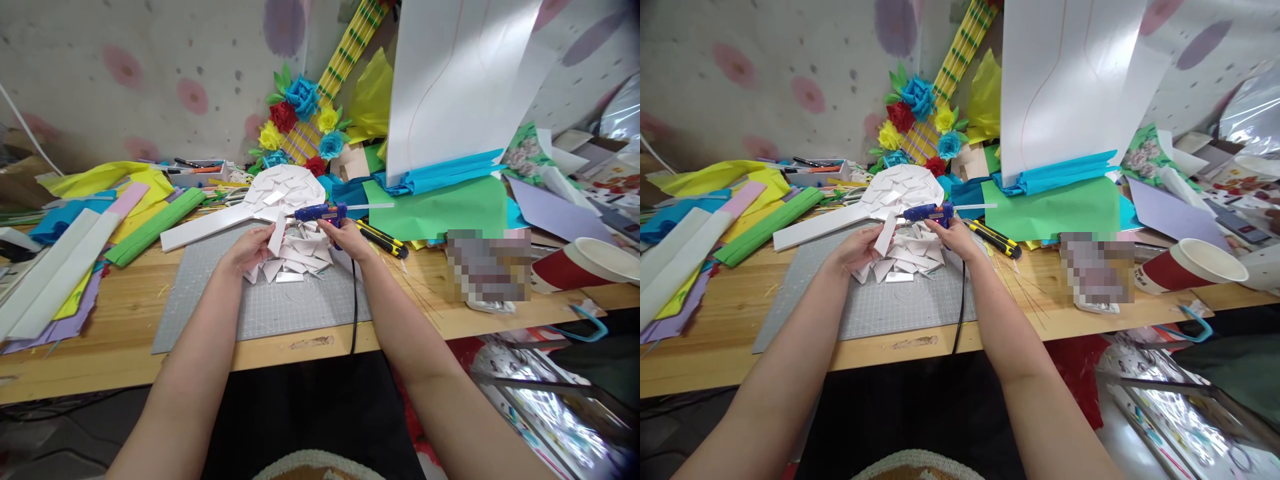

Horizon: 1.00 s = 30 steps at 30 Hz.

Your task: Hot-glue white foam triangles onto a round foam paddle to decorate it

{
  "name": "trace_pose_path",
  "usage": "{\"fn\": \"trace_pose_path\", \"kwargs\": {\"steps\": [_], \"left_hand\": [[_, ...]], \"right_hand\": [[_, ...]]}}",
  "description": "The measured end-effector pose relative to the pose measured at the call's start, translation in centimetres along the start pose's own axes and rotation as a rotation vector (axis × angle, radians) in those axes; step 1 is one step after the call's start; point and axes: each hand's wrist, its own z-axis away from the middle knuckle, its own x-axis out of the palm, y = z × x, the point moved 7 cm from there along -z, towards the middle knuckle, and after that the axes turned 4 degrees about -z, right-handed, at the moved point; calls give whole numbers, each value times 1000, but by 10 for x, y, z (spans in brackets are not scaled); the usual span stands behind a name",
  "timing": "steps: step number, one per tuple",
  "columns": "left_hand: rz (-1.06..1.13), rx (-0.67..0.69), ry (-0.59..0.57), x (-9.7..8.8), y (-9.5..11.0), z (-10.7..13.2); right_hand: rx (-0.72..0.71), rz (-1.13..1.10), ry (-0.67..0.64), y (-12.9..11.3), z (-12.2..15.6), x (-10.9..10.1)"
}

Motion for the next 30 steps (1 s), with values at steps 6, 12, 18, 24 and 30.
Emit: {"fn": "trace_pose_path", "kwargs": {"steps": [6, 12, 18, 24, 30], "left_hand": [[-36, 27, -3, -2, 8, 4], [111, 220, 218, -22, 23, -3], [91, 300, 398, -35, 28, -3], [-653, 491, 553, -22, 59, -12], [-1671, 542, 317, 40, 59, -44]], "right_hand": [[-45, -219, 80, -2, -6, -2], [-187, -173, 214, -2, -22, -16], [-53, -192, 33, 6, -25, 5], [-61, -433, 245, 4, -26, -11], [-38, -468, 408, 10, -26, -30]]}}
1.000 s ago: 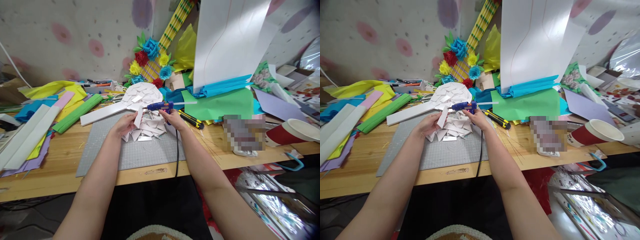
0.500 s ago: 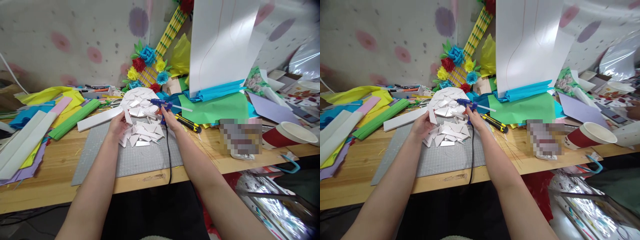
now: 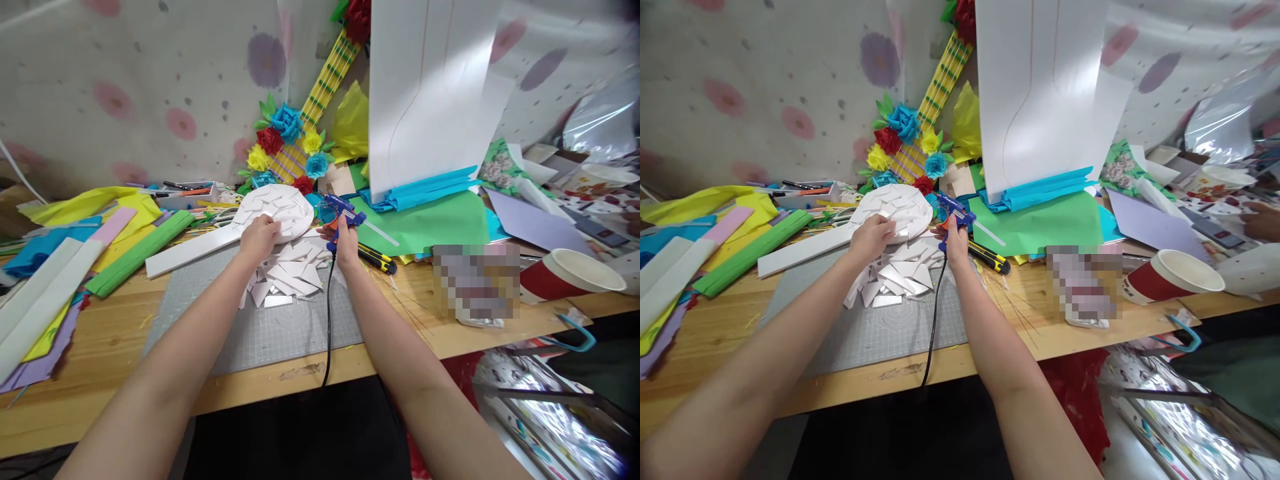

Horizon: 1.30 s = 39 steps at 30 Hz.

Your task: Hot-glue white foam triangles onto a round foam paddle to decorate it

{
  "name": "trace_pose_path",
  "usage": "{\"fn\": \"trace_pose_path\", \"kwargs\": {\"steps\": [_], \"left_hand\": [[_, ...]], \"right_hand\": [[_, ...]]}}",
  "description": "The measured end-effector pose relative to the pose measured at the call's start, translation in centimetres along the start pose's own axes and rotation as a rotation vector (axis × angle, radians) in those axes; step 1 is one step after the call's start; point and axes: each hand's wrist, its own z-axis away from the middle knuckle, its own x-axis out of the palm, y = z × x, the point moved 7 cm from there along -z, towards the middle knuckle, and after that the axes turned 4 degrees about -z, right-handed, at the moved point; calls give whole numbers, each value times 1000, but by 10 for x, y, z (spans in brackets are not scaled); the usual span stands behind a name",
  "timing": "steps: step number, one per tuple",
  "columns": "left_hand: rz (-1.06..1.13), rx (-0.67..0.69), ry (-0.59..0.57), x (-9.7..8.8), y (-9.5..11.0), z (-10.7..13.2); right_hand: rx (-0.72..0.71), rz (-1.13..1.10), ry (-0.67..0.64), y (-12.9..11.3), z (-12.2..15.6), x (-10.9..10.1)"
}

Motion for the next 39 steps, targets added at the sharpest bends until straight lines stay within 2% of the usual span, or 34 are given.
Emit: {"fn": "trace_pose_path", "kwargs": {"steps": [3, 13, 21, 28, 36, 39], "left_hand": [[-143, 33, -58, 8, 7, -9], [-272, 71, -55, 17, 11, -18], [-226, -18, -93, 20, 5, -26], [-125, -105, -82, 20, -2, -28], [-44, -118, -78, 20, -5, -30], [-30, -114, -22, 16, -5, -25]], "right_hand": [[-4, -22, 11, 2, -1, -1], [-14, 51, 8, 12, -3, 3], [8, 44, 16, 11, -2, 3], [-13, 43, 23, 9, -1, 3], [-6, 33, 24, 10, -2, 3], [-17, 21, 25, 11, -2, 2]]}}
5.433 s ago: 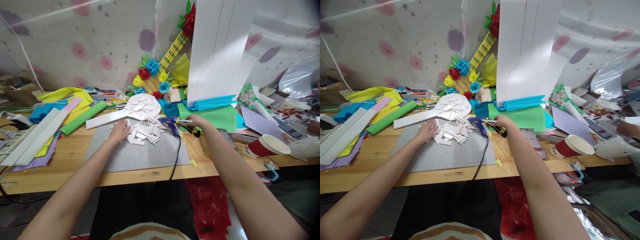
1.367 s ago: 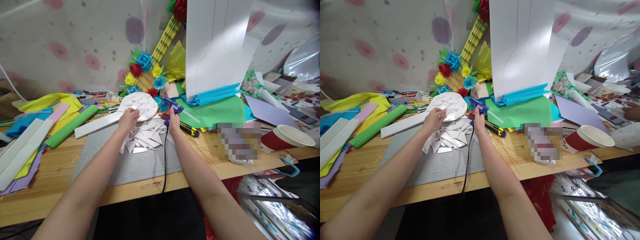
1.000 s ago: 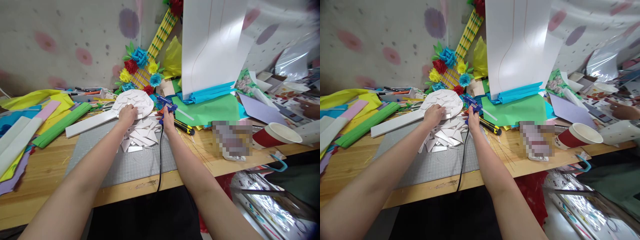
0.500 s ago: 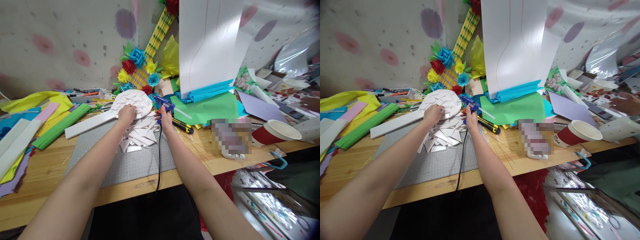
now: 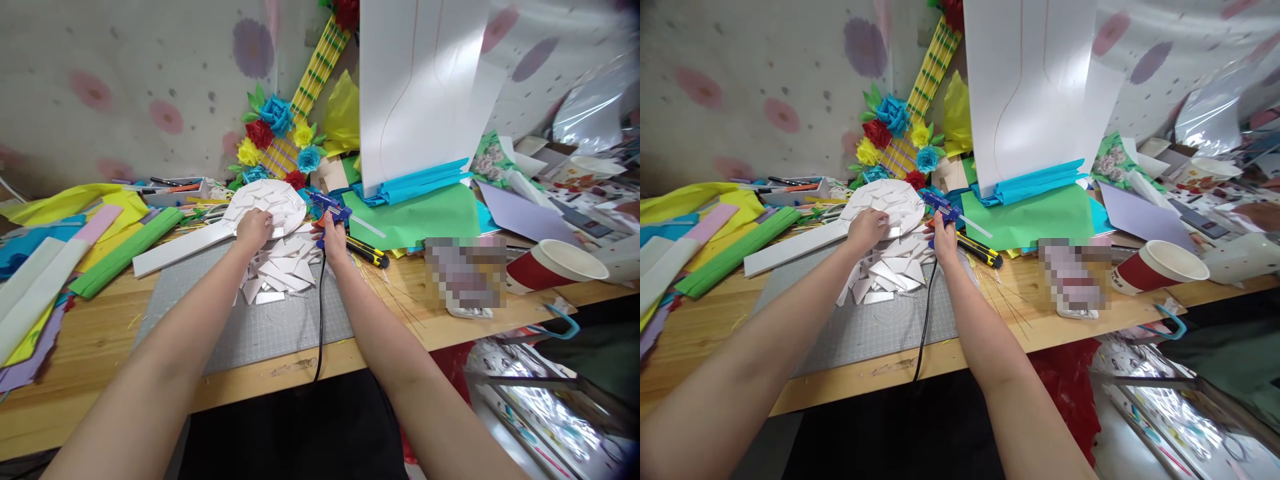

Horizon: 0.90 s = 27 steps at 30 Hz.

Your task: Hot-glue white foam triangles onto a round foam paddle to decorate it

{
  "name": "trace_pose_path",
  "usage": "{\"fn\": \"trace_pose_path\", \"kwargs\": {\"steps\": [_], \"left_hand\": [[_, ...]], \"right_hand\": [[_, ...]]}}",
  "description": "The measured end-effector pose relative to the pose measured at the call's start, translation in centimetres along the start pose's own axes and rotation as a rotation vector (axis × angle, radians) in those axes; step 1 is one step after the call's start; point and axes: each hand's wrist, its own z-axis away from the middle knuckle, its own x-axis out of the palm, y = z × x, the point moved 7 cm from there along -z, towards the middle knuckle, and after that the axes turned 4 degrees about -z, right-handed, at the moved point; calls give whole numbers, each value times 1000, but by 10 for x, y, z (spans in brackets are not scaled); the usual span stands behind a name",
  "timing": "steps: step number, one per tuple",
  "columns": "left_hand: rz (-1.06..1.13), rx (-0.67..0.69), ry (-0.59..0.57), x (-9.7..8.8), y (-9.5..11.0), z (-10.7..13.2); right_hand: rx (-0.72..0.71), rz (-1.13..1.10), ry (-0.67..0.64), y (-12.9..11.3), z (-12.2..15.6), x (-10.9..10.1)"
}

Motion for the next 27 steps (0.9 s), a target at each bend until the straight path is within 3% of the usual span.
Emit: {"fn": "trace_pose_path", "kwargs": {"steps": [5, 13, 21, 27], "left_hand": [[51, -99, 79, -3, -6, 2], [-67, -175, 33, 1, -1, -5], [-37, -166, 38, 2, -1, -3], [114, -171, 223, -15, -14, 8]], "right_hand": [[13, -37, 12, 0, 1, 0], [24, -120, 52, -3, 1, -1], [13, -112, 33, -3, 1, 0], [10, -96, 34, 0, 0, 0]]}}
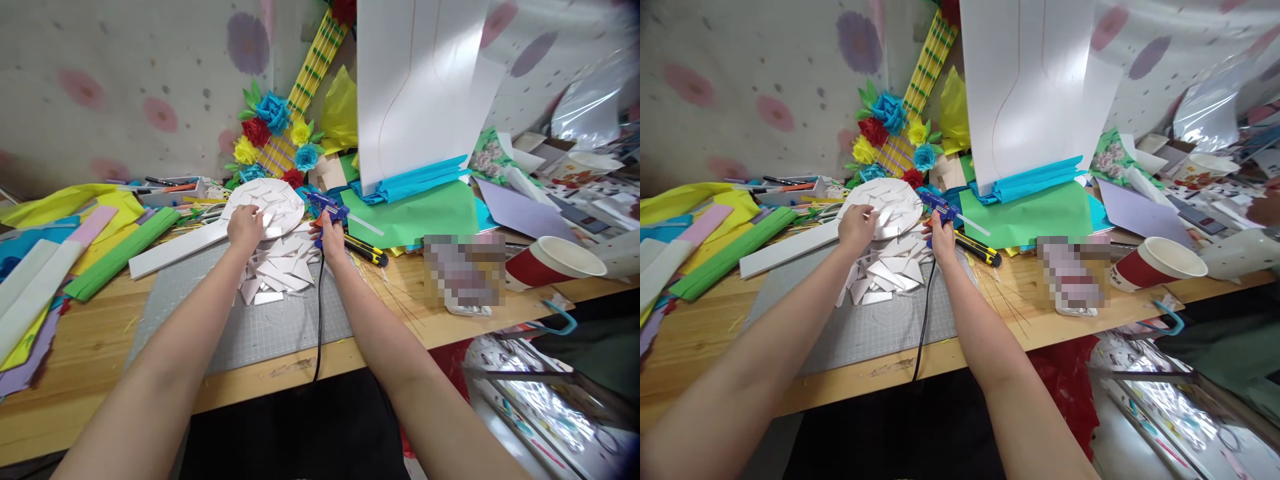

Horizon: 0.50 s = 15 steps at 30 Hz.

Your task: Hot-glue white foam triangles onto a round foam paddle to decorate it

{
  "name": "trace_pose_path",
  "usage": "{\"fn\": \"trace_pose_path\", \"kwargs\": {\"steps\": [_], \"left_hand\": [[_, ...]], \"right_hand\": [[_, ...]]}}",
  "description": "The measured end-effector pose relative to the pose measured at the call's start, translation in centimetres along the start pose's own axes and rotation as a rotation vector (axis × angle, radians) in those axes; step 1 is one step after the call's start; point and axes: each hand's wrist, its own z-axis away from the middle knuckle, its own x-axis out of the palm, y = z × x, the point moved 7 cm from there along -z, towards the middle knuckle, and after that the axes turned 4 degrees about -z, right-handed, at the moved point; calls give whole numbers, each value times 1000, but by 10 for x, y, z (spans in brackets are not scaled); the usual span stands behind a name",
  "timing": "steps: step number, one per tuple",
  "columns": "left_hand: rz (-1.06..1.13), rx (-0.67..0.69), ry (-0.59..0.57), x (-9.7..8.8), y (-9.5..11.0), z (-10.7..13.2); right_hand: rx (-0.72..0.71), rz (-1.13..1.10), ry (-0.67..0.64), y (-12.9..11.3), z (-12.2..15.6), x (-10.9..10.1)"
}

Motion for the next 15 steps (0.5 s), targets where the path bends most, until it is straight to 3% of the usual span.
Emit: {"fn": "trace_pose_path", "kwargs": {"steps": [5, 9, 15], "left_hand": [[111, -63, 35, -18, -38, 23], [139, -75, -57, -26, -68, 46], [136, 96, -283, -33, -71, 68]], "right_hand": [[-13, 47, 2, 3, -1, -1], [6, 88, -7, 5, -1, -2], [30, 83, -73, 1, 3, 3]]}}
